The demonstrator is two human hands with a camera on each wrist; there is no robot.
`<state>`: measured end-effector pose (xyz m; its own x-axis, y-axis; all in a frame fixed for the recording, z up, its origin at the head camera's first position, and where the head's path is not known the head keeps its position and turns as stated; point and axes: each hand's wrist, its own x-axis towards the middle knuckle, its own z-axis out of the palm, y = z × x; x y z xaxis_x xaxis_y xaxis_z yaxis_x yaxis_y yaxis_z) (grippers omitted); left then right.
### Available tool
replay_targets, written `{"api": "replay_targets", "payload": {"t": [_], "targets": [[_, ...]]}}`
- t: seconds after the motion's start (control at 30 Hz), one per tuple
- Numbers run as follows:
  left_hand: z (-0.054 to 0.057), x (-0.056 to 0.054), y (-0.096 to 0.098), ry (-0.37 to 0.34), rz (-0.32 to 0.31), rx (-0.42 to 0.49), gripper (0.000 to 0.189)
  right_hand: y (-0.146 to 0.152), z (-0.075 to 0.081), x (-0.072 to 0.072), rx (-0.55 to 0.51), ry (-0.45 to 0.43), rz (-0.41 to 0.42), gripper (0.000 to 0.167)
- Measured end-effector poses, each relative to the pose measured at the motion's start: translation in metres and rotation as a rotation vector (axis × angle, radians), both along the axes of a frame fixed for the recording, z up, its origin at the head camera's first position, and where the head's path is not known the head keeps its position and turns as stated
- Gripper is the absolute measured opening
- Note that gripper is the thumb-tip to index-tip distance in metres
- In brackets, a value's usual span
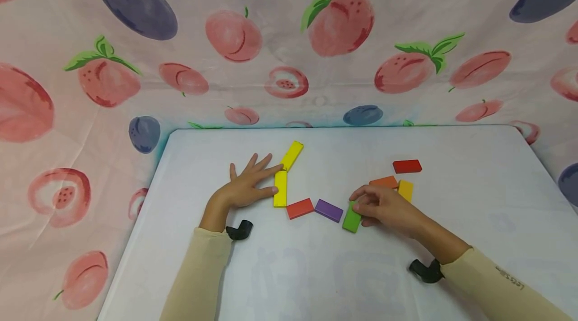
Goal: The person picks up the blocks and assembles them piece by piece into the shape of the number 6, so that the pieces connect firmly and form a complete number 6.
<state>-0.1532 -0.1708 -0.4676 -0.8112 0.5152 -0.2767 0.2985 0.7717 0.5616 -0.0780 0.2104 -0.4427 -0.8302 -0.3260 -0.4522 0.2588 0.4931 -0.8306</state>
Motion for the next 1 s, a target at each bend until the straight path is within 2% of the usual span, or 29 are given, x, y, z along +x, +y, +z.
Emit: {"api": "replay_targets", "payload": {"t": [0.47, 0.63, 0.83, 1.0], "targets": [[0.000, -0.001, -0.001, 0.001, -0.003, 0.001, 0.066, -0.001, 0.002, 0.003, 0.019, -0.016, 0.057, 0.030], [0.000, 0.000, 0.000, 0.001, 0.000, -0.002, 0.066, -0.003, 0.003, 0.006, 0.043, 0.022, 0.083, 0.029], [0.000, 0.000, 0.000, 0.004, 0.001, -0.008, 0.066, -0.005, 0.003, 0.008, 0.134, 0.088, 0.113, 0.025], [0.000, 0.001, 0.000, 0.001, 0.002, -0.011, 0.066, -0.007, 0.003, 0.010, 0.170, 0.124, 0.139, 0.021]]}}
